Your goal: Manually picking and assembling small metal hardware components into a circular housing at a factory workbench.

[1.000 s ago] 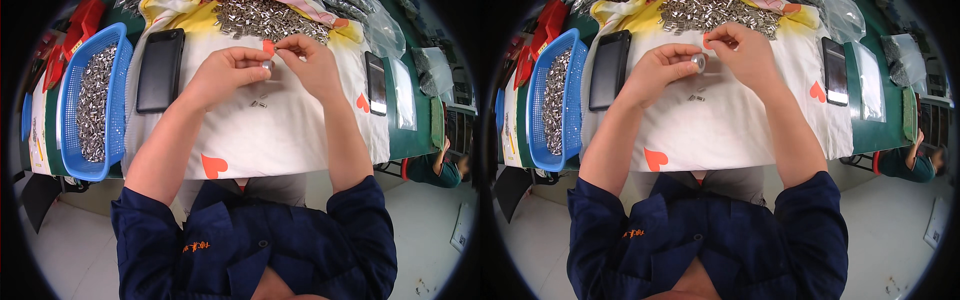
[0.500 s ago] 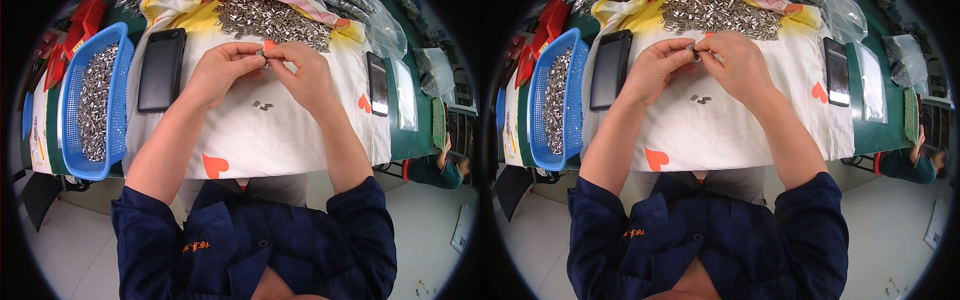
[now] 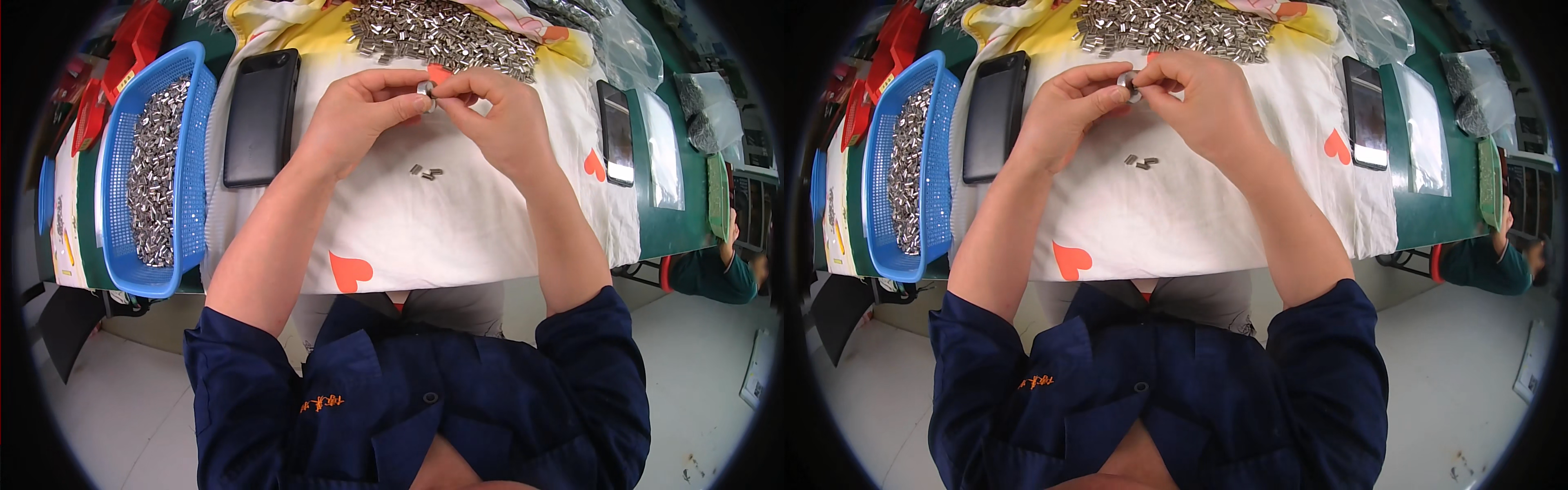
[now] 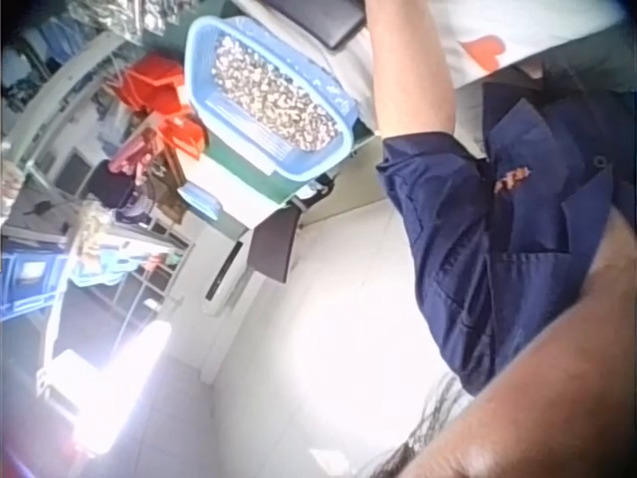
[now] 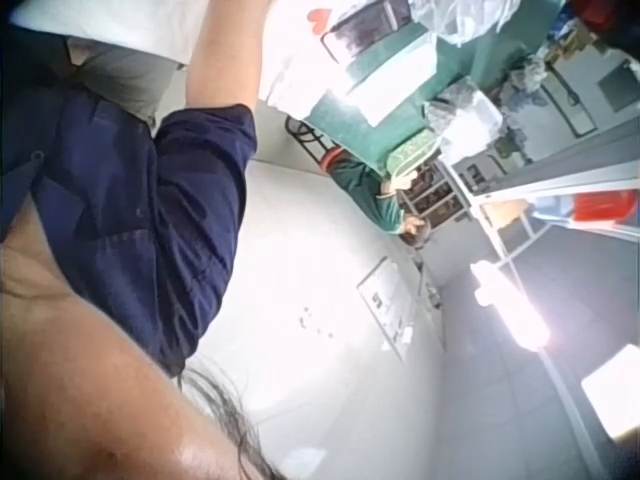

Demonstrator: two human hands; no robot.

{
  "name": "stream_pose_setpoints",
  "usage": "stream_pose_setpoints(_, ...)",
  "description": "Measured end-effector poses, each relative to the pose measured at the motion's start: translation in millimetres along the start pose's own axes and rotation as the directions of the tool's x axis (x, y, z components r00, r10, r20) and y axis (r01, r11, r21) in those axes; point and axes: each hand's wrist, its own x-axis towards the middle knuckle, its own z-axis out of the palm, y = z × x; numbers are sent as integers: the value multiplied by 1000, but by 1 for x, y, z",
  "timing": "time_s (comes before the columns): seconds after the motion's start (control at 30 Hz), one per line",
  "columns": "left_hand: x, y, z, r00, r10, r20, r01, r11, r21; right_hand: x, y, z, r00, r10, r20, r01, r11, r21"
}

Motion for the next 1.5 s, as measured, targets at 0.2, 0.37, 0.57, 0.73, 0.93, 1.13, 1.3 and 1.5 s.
stream_pose_setpoints(0.2, -2, 0, 6, 998, 33, -53, -21, 978, 208, -2, 0, 4, 995, -101, -17, 94, 965, -244)
stream_pose_setpoints(0.37, -1, 1, 3, 999, 0, -32, 3, 996, 95, 4, 0, -9, 998, 26, 54, -26, 1000, 6)
stream_pose_setpoints(0.57, -3, -1, 10, 999, -42, -7, 43, 978, 206, 12, 23, -17, 949, 233, 215, -262, 958, 117)
stream_pose_setpoints(0.73, -3, -5, 9, 999, -26, 43, 16, 977, 212, 14, 41, -2, 996, -25, -86, -16, 899, -438)
stream_pose_setpoints(0.93, 1, -6, 7, 1000, -20, 16, 17, 985, 173, 8, 39, 1, 999, -43, -24, 22, 829, -559)
stream_pose_setpoints(1.13, 2, -5, 3, 1000, -24, -3, 24, 986, 166, 11, 36, 2, 998, -63, -23, 40, 833, -552)
stream_pose_setpoints(1.3, 1, -1, 5, 999, 6, -44, -2, 997, 76, 7, 5, -8, 985, 164, 47, -166, 986, 32)
stream_pose_setpoints(1.5, 0, -2, 3, 1000, 19, -21, -18, 999, 29, 2, 2, -3, 999, 18, 45, -16, 998, -54)
